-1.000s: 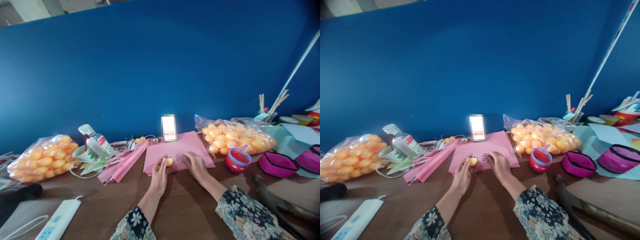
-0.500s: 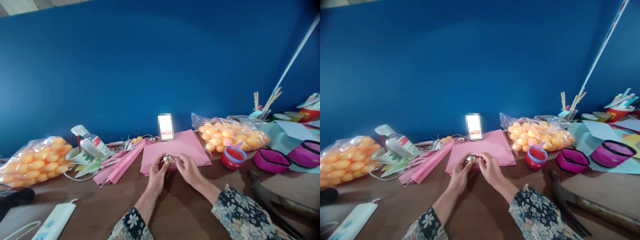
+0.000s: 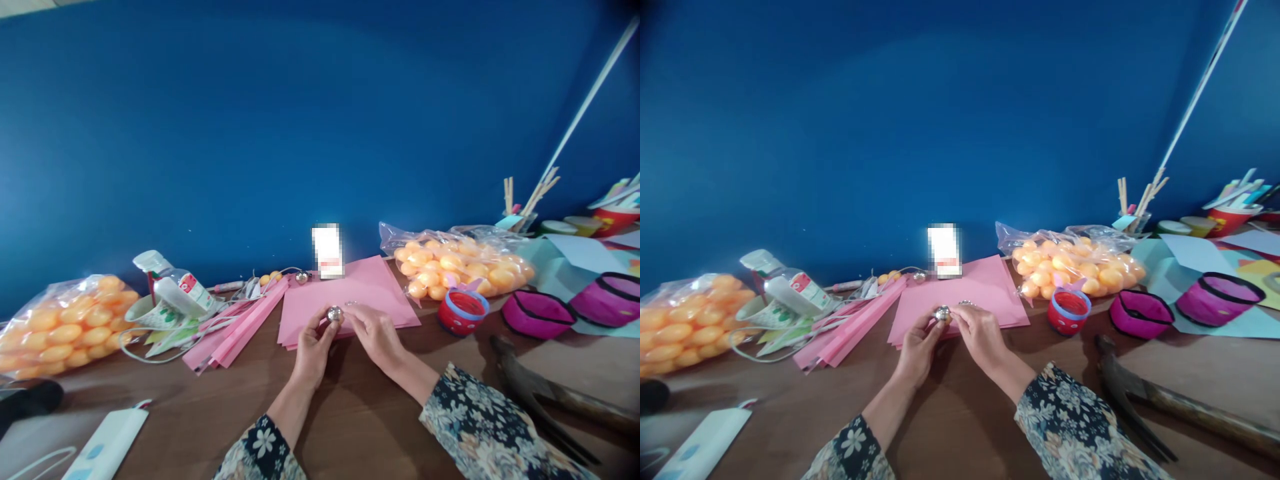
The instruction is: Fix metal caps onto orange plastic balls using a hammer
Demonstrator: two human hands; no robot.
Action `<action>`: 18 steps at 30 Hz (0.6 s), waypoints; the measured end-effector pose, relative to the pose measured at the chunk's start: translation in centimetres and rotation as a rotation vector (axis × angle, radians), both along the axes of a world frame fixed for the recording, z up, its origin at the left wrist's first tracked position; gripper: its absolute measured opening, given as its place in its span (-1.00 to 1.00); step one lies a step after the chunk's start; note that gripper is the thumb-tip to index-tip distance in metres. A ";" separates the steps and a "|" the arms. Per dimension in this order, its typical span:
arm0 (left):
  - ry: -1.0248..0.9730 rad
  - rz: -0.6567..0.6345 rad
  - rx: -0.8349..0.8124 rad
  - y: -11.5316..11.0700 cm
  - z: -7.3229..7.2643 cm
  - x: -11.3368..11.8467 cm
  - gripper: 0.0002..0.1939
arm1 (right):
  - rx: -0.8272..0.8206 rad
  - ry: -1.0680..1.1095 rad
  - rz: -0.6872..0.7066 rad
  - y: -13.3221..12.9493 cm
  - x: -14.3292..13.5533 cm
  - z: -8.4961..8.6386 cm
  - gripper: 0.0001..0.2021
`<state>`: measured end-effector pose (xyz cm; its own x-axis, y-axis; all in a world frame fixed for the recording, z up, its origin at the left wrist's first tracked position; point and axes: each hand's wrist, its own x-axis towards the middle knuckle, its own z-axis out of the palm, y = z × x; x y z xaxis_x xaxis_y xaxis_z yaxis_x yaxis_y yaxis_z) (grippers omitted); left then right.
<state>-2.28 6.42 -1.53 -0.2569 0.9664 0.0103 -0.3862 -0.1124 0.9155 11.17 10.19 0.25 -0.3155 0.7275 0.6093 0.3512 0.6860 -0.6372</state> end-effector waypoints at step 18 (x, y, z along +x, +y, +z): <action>0.130 0.089 -0.021 -0.2 0.7 0.1 -0.63 | 0.110 -0.137 -0.080 -0.2 -0.1 0.1 -0.76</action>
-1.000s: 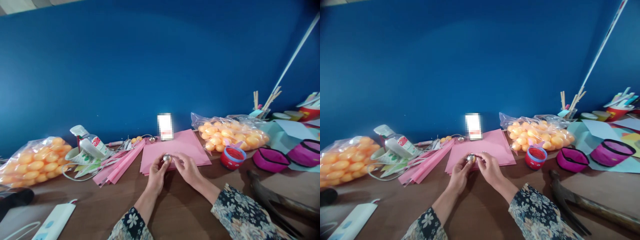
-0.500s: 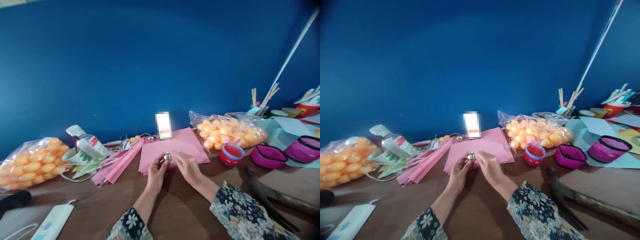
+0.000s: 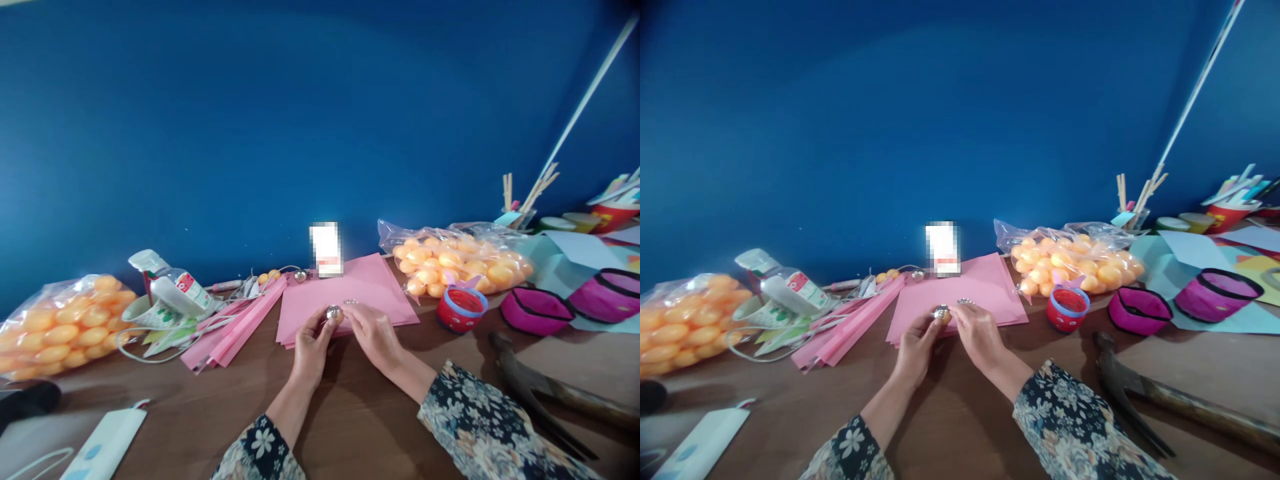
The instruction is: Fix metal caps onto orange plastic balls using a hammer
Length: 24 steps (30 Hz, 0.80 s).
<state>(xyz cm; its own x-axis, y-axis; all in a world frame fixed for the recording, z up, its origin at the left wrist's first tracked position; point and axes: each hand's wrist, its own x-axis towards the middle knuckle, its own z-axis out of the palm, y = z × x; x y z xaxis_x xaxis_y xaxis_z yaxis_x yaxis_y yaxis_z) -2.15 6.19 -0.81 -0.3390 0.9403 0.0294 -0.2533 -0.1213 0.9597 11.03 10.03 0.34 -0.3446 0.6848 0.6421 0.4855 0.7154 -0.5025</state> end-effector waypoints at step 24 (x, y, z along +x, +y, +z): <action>0.124 -0.026 -0.008 0.0 -0.2 -0.1 -0.62 | 0.018 -0.037 -0.010 0.2 0.1 -0.3 -0.80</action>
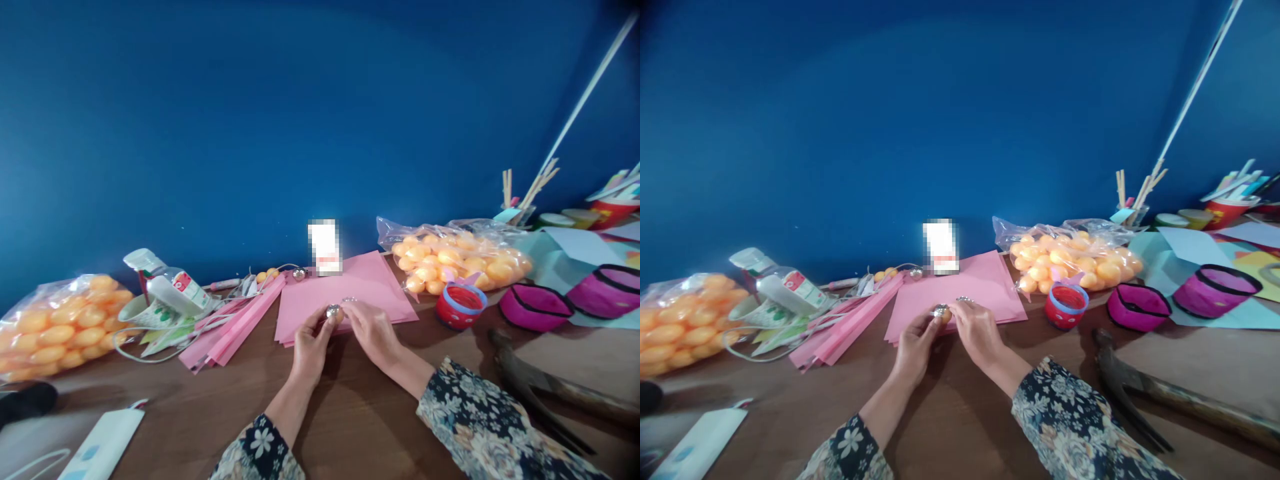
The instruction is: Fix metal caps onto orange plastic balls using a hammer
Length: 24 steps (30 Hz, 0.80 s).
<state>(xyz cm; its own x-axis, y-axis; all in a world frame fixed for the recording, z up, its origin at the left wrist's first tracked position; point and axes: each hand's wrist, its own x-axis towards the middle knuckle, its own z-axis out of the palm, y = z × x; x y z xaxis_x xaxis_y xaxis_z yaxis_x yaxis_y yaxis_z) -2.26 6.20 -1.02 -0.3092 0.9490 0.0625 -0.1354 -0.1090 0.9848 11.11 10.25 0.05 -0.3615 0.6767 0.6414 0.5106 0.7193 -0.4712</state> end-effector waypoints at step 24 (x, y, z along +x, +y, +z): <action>-0.220 0.035 0.005 0.2 -0.5 0.4 -0.53 | 0.023 -0.127 0.006 -0.8 -0.2 0.1 -0.76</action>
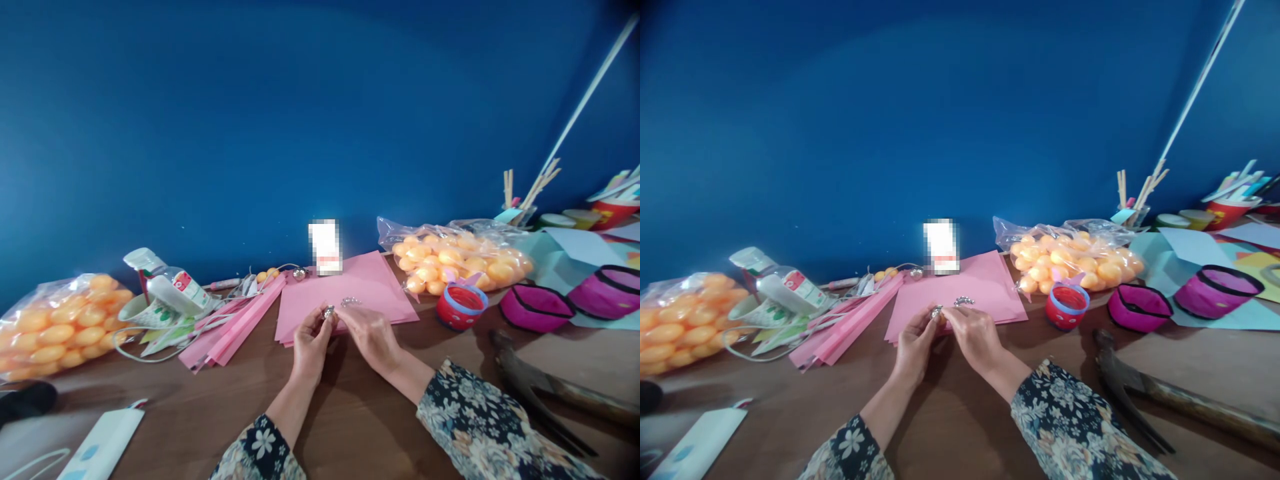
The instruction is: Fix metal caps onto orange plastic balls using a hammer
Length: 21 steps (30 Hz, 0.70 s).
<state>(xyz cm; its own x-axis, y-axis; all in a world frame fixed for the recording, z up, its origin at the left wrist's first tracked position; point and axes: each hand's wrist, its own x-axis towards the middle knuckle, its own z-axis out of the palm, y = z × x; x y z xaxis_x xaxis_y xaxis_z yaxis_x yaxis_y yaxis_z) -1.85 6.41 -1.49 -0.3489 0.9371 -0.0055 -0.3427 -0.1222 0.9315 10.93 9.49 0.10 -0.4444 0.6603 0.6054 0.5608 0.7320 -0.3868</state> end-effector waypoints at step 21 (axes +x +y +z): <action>-0.429 -0.148 -0.042 0.1 1.1 -1.4 -0.73 | -0.979 0.910 0.234 0.4 -1.7 0.7 -0.74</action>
